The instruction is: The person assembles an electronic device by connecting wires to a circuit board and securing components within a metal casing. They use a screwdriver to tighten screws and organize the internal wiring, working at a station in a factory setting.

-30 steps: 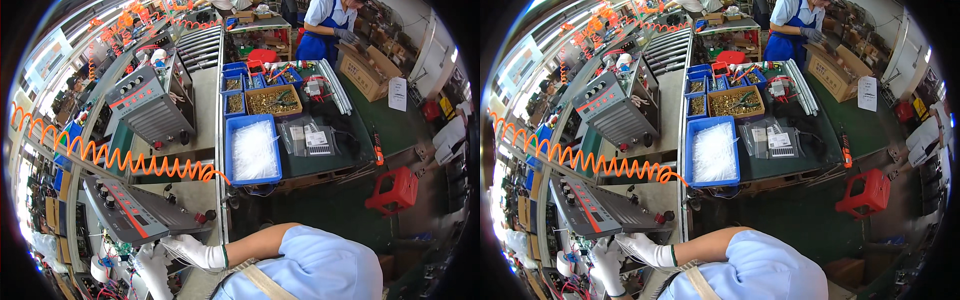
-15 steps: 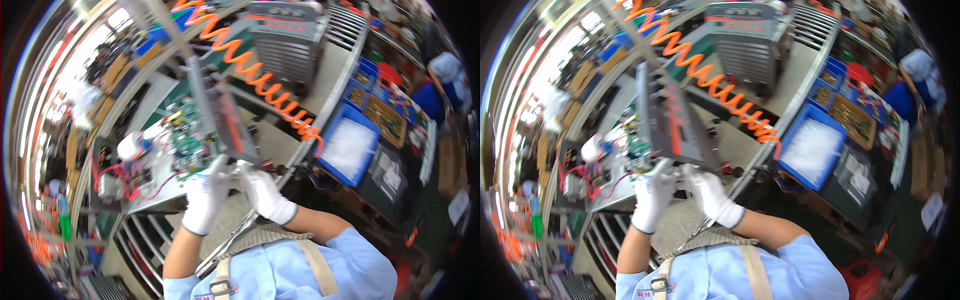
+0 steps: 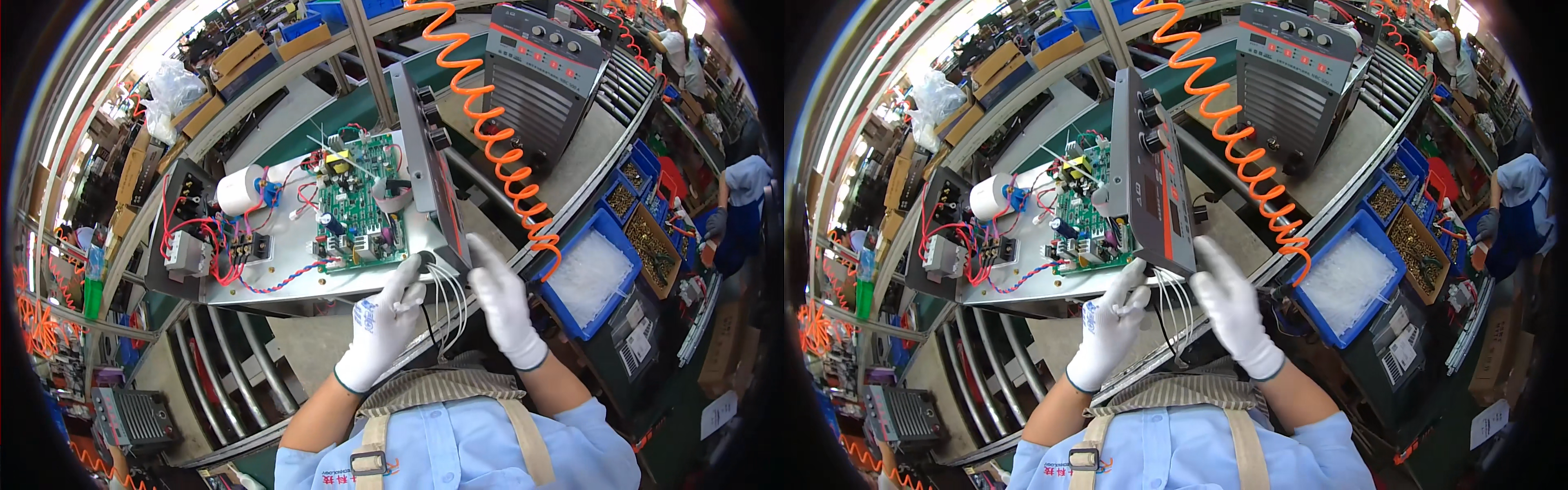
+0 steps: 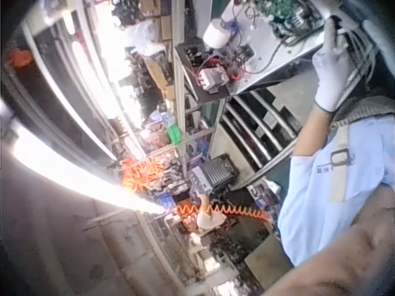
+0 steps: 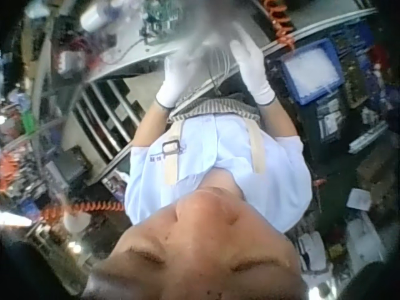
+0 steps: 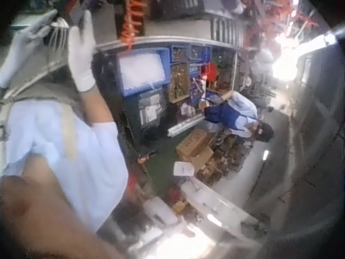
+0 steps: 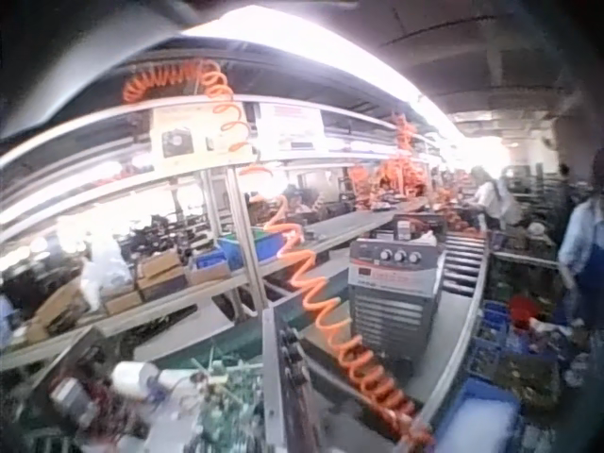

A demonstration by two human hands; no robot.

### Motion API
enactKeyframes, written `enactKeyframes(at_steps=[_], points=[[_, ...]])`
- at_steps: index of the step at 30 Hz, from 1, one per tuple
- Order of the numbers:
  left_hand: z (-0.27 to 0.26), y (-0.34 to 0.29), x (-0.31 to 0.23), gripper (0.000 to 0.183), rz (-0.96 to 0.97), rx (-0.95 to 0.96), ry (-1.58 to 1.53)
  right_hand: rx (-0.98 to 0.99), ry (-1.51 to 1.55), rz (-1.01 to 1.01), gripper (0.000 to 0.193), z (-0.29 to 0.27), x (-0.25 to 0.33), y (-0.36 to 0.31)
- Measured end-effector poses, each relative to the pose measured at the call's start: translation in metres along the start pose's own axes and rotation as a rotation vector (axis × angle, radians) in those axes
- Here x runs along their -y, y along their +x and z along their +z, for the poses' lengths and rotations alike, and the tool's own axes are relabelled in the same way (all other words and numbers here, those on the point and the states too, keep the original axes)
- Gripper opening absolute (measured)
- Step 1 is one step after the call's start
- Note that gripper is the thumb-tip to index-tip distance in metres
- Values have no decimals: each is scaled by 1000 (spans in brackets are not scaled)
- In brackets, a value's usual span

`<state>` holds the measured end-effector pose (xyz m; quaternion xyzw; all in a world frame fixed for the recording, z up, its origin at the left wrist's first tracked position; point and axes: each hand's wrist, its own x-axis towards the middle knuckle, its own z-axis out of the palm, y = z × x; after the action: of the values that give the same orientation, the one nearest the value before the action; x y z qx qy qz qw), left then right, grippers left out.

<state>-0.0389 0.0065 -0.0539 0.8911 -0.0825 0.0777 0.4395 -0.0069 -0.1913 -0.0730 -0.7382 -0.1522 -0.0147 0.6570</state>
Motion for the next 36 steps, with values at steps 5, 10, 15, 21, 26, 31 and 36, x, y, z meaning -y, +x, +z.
enactKeyframes(at_steps=[5,10,15,21,26,31,36], points=[[0,-3,7,54,178,-53,344,-1,419,71,61,18,-7,-4],[-5,-3,4,45,215,-28,392,-36,441,63,59,22,-11,-9],[-13,2,-3,56,319,58,606,-66,447,30,56,25,-8,-10],[-47,-31,16,36,-4,-125,-51,-142,473,183,46,15,-16,-59],[-42,-35,34,43,173,137,-6,254,629,401,40,28,47,-54],[-38,25,13,41,563,241,-76,300,-336,-298,22,42,124,11],[-87,32,2,41,157,161,-505,-19,249,-149,29,6,102,-13]])
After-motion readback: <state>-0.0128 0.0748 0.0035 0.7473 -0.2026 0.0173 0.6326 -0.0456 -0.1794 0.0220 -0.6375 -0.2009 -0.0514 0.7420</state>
